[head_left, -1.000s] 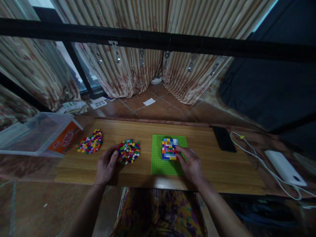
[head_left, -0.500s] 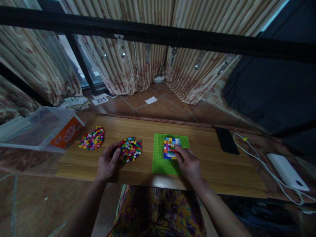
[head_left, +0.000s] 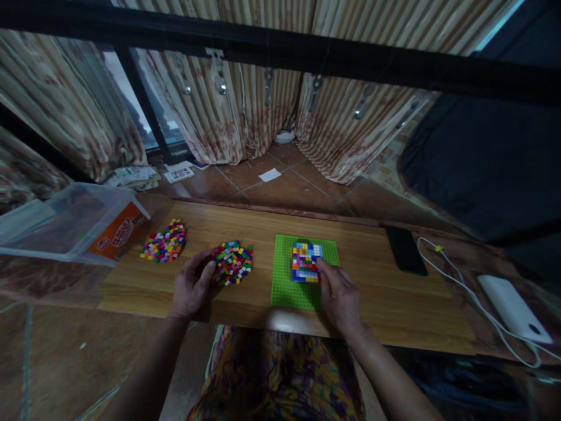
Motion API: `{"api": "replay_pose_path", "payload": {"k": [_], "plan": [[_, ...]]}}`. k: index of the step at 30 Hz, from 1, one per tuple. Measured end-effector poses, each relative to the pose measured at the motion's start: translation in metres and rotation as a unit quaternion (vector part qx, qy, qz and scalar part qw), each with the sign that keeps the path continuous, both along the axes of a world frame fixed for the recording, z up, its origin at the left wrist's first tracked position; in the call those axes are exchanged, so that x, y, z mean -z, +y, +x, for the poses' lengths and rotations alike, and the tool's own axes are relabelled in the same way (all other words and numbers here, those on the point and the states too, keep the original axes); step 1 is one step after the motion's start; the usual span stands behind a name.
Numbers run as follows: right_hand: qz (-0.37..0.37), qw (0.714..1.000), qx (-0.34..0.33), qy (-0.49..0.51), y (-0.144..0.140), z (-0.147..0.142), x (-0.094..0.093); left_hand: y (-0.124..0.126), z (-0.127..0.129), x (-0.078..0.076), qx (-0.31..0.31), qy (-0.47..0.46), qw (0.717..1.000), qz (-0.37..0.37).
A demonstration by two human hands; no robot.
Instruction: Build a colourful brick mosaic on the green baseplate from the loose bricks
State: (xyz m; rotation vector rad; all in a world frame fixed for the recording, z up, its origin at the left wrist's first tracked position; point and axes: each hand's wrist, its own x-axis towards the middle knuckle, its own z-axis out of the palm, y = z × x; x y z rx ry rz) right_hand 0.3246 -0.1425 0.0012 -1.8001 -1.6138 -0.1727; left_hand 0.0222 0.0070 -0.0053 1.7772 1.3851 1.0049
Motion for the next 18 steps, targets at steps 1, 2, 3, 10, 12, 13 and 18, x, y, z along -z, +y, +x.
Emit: {"api": "replay_pose_path", "payload": {"k": [1, 2, 3, 10, 12, 13, 18], "plan": [[-0.003, 1.0, -0.005, -0.003, 0.0, 0.0, 0.002, 0.0, 0.0, 0.0, -0.001, 0.003, 1.0, -0.001], [-0.006, 1.0, -0.009, -0.008, -0.001, 0.0, 0.003, 0.0, 0.0, 0.001, -0.002, 0.004, 1.0, -0.002], [-0.009, 1.0, -0.011, -0.013, -0.001, -0.001, 0.005, 0.0, -0.001, 0.001, -0.002, 0.004, 1.0, -0.001], [-0.06, 0.991, 0.003, -0.118, -0.005, -0.006, 0.001, 0.003, -0.003, 0.006, 0.009, 0.006, 1.0, 0.01], [-0.078, 0.986, 0.003, -0.148, -0.006, -0.008, -0.003, 0.003, -0.003, 0.007, 0.007, 0.002, 1.0, 0.01], [-0.086, 0.984, 0.004, -0.159, -0.006, -0.009, -0.005, 0.003, -0.003, 0.007, 0.006, 0.0, 1.0, 0.01], [-0.111, 0.979, -0.007, -0.173, -0.01, -0.015, -0.007, 0.002, -0.004, 0.008, 0.007, 0.0, 1.0, 0.01]]}}
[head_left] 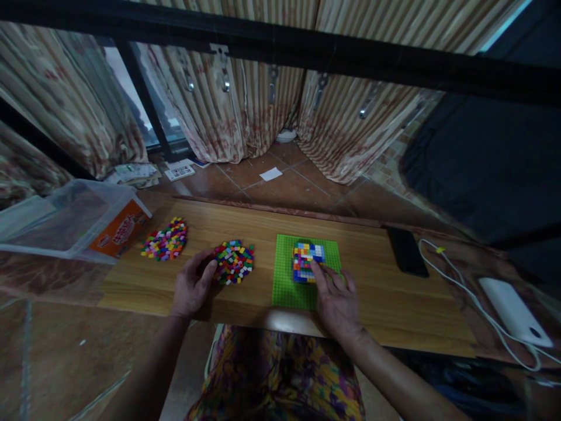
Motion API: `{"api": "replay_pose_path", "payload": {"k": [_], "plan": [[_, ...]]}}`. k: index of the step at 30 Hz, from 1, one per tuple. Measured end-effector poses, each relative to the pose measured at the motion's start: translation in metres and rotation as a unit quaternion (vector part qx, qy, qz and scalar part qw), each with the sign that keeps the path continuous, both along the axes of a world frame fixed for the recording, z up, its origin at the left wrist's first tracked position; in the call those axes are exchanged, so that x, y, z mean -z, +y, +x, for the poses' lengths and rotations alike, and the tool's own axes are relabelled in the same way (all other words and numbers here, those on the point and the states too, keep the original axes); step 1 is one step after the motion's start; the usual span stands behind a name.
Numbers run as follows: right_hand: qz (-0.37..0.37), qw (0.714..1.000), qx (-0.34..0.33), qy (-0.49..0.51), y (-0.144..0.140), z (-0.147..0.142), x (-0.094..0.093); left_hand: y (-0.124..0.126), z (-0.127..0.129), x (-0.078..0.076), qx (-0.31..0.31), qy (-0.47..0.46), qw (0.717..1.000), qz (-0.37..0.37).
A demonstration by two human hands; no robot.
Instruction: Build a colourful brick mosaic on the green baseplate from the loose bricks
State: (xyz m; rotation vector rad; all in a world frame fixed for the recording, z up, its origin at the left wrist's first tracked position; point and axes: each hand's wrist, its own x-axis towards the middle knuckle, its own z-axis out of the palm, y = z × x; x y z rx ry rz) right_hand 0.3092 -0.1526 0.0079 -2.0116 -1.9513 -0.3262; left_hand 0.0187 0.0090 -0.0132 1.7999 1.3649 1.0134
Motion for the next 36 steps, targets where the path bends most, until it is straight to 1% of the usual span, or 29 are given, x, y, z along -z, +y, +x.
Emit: {"api": "replay_pose_path", "payload": {"k": [5, 7, 9, 11, 13, 15, 18, 20, 22, 26, 29, 32, 36], "plan": [[-0.003, 1.0, -0.021, 0.018, -0.002, 0.003, 0.003, -0.001, 0.002, -0.003, 0.0, -0.005, 1.0, 0.001], [0.008, 0.999, -0.01, 0.048, -0.004, 0.007, 0.004, -0.001, 0.002, -0.004, -0.002, -0.006, 1.0, 0.001], [0.053, 0.993, 0.025, 0.099, -0.006, 0.009, 0.003, -0.001, 0.002, -0.003, -0.001, -0.01, 1.0, 0.005], [0.114, 0.978, 0.075, 0.16, -0.011, 0.007, 0.001, 0.0, 0.001, -0.001, -0.001, -0.013, 1.0, 0.008], [0.15, 0.96, 0.101, 0.215, -0.016, -0.003, -0.002, 0.001, 0.001, 0.001, 0.0, -0.011, 1.0, 0.008], [0.141, 0.95, 0.085, 0.263, -0.02, -0.018, -0.005, 0.001, 0.0, 0.002, -0.003, -0.009, 1.0, 0.005], [0.086, 0.949, 0.011, 0.303, -0.017, -0.046, -0.005, 0.002, 0.0, 0.004, -0.003, -0.015, 1.0, 0.002], [0.049, 0.949, -0.033, 0.31, -0.008, -0.063, -0.001, 0.001, 0.0, 0.005, 0.001, -0.017, 1.0, 0.003], [0.027, 0.948, -0.055, 0.312, 0.006, -0.077, 0.005, 0.001, 0.0, 0.006, 0.001, -0.014, 1.0, 0.004], [0.011, 0.95, -0.059, 0.306, 0.044, -0.094, 0.017, 0.0, 0.0, 0.005, -0.005, -0.011, 1.0, 0.001], [-0.005, 0.954, -0.057, 0.294, 0.069, -0.103, 0.022, -0.001, 0.0, 0.003, -0.005, -0.013, 1.0, 0.004], [-0.006, 0.96, -0.063, 0.272, 0.083, -0.108, 0.023, -0.001, 0.0, 0.002, -0.007, -0.01, 1.0, 0.01], [-0.011, 0.97, -0.077, 0.228, 0.092, -0.112, 0.021, -0.001, 0.001, 0.001, -0.013, -0.013, 1.0, 0.008]]}}
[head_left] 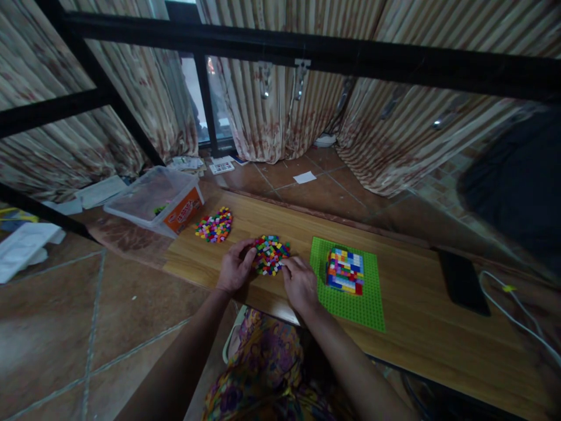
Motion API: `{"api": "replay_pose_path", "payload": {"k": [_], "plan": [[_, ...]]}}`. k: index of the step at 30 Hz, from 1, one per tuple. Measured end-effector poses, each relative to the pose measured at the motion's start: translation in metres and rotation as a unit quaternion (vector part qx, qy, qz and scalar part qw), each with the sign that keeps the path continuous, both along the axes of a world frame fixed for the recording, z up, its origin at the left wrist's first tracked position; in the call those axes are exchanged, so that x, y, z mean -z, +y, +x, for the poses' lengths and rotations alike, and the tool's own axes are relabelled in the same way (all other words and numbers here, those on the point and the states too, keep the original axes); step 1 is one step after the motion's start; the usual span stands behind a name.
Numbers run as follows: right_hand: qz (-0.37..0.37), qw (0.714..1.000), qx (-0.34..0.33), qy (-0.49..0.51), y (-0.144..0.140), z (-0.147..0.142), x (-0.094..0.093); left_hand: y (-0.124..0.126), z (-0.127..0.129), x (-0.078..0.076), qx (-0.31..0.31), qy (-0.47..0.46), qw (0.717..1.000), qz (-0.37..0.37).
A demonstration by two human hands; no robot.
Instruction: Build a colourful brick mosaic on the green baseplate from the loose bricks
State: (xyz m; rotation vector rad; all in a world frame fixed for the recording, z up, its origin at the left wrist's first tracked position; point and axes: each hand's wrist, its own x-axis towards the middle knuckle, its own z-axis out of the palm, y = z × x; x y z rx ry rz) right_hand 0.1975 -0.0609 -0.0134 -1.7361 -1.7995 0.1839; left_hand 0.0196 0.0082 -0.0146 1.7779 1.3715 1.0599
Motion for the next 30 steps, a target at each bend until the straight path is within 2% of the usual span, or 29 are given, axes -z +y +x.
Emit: {"api": "replay_pose_path", "payload": {"k": [6, 11, 16, 19, 24, 30], "plan": [[-0.01, 1.0, -0.008, 0.0, -0.009, 0.002, -0.005, 0.0, 0.0, -0.001, 0.003, -0.004, 1.0, -0.004], [0.015, 0.997, 0.019, 0.071, -0.045, 0.012, -0.012, 0.002, 0.0, 0.0, -0.001, -0.003, 1.0, -0.006], [0.009, 0.989, 0.083, 0.122, -0.087, 0.047, -0.021, 0.003, -0.001, 0.001, 0.002, 0.009, 1.0, -0.003], [0.008, 0.982, 0.139, 0.13, -0.102, 0.076, -0.023, 0.003, -0.002, 0.001, 0.001, 0.019, 1.0, 0.004], [0.036, 0.972, 0.201, 0.12, -0.099, 0.113, -0.026, 0.005, -0.001, 0.001, 0.002, 0.023, 1.0, 0.006], [0.068, 0.976, 0.167, 0.121, -0.078, 0.128, -0.025, 0.006, 0.0, 0.002, -0.005, 0.013, 1.0, 0.005]]}}
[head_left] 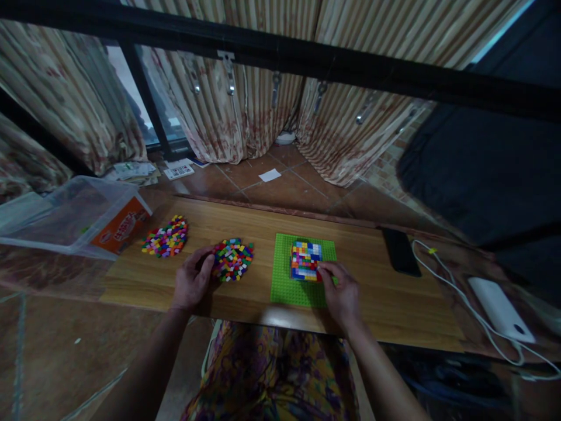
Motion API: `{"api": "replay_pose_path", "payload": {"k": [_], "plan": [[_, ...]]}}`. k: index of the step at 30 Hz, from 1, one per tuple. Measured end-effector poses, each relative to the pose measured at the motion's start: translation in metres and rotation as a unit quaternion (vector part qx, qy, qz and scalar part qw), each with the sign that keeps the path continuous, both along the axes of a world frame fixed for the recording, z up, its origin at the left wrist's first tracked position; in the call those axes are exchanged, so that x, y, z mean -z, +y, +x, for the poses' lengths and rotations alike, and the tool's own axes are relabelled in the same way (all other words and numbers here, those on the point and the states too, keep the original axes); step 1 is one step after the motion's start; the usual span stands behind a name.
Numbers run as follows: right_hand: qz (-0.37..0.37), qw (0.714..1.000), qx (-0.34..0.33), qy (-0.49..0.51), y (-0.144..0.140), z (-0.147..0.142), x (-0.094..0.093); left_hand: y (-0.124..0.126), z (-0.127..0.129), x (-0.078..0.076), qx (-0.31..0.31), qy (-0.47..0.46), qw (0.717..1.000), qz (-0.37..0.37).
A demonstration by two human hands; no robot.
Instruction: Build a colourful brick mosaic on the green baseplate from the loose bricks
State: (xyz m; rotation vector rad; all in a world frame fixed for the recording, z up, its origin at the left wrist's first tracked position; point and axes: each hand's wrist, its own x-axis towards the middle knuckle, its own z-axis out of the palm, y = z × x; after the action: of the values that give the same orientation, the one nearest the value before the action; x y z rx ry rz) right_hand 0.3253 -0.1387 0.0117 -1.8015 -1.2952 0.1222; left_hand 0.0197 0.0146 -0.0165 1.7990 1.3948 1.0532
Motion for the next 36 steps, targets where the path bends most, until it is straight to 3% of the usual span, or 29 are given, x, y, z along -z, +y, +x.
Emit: {"api": "replay_pose_path", "payload": {"k": [16, 26, 36], "plan": [[-0.025, 0.988, -0.055, -0.142, 0.007, 0.009, 0.009, -0.001, 0.0, -0.001, 0.003, 0.002, 1.0, 0.0], [0.015, 0.99, -0.002, -0.141, -0.004, 0.006, 0.007, 0.0, -0.001, 0.0, 0.001, 0.017, 1.0, 0.007], [-0.013, 0.98, -0.003, -0.198, -0.013, 0.005, 0.023, -0.001, 0.0, 0.0, 0.001, 0.007, 1.0, 0.001]]}}
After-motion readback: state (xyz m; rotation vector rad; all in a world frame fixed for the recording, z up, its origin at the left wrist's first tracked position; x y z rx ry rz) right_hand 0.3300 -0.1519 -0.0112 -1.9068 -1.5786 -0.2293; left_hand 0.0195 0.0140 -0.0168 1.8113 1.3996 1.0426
